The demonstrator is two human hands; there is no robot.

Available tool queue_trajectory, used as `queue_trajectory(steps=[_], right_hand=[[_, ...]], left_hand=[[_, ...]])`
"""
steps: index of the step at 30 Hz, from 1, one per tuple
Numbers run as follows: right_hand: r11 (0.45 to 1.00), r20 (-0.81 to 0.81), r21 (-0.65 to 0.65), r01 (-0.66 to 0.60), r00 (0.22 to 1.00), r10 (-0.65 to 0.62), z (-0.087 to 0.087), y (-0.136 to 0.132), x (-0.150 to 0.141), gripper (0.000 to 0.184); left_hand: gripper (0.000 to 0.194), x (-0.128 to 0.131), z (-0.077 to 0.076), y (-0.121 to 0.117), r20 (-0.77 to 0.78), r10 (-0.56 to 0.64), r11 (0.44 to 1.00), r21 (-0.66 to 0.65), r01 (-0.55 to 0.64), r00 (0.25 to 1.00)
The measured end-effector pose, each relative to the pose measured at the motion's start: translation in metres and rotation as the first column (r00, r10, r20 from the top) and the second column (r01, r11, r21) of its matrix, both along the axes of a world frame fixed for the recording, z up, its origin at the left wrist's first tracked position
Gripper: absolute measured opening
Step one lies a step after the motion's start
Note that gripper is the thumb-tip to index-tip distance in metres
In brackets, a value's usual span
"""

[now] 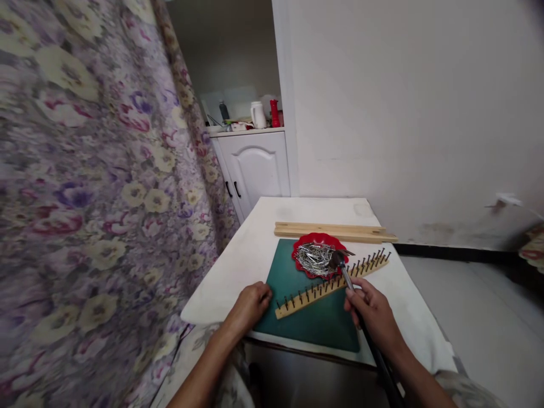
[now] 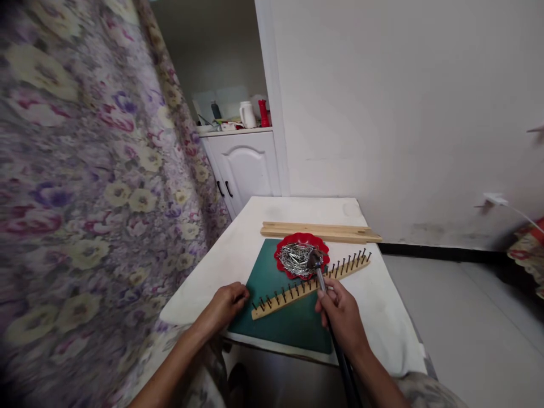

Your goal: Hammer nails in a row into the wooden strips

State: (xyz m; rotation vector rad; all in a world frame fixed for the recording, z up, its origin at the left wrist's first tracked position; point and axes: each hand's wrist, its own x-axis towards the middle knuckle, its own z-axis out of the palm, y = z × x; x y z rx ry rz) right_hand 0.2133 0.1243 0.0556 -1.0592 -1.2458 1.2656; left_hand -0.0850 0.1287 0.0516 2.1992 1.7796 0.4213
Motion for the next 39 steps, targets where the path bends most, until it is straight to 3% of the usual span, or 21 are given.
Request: queue_trajectory(steps=[3, 7, 10, 14, 18, 27, 39], right_hand=[[1.000, -0.003, -0.017, -0.005, 1.000, 0.005, -0.002, 0.001, -0.001, 0.038], [0.999, -0.022, -0.042, -0.013, 1.000, 0.012, -0.006, 0.002, -0.001, 0.041], [0.999, -0.023, -0.053, -0.009, 1.000, 0.008, -0.007, 0.001, -0.001, 0.042], [0.999, -0.020, -0.049, -0.013, 1.000, 0.012, -0.006, -0.001, -0.002, 0.039], [0.999, -0.028, -0.048, -0.015, 1.000, 0.013, -0.005, -0.002, -0.002, 0.039], [0.998, -0.005, -0.043, -0.034, 0.999, 0.034, -0.007, -0.003, -0.005, 0.037], [0.997, 0.060, -0.024, -0.074, 0.995, 0.075, -0.006, -0.008, -0.009, 0.033]], left_hand=[[0.016, -0.005, -0.009, 0.004, 0.241, 0.052, 0.999, -0.018, -0.049, 0.969], [0.022, -0.013, -0.027, 0.004, 0.511, 0.187, 0.982, -0.073, -0.175, 0.839], [0.024, -0.015, -0.037, 0.002, 0.611, 0.251, 0.968, -0.140, -0.209, 0.751], [0.025, -0.013, -0.044, 0.001, 0.638, 0.278, 0.961, -0.180, -0.211, 0.718], [0.027, -0.008, -0.046, -0.005, 0.636, 0.285, 0.954, -0.118, -0.275, 0.717], [0.023, 0.013, -0.048, -0.042, 0.698, 0.315, 0.928, -0.086, -0.361, 0.643], [0.020, 0.025, -0.052, -0.040, 0.667, 0.287, 0.937, -0.046, -0.346, 0.687]])
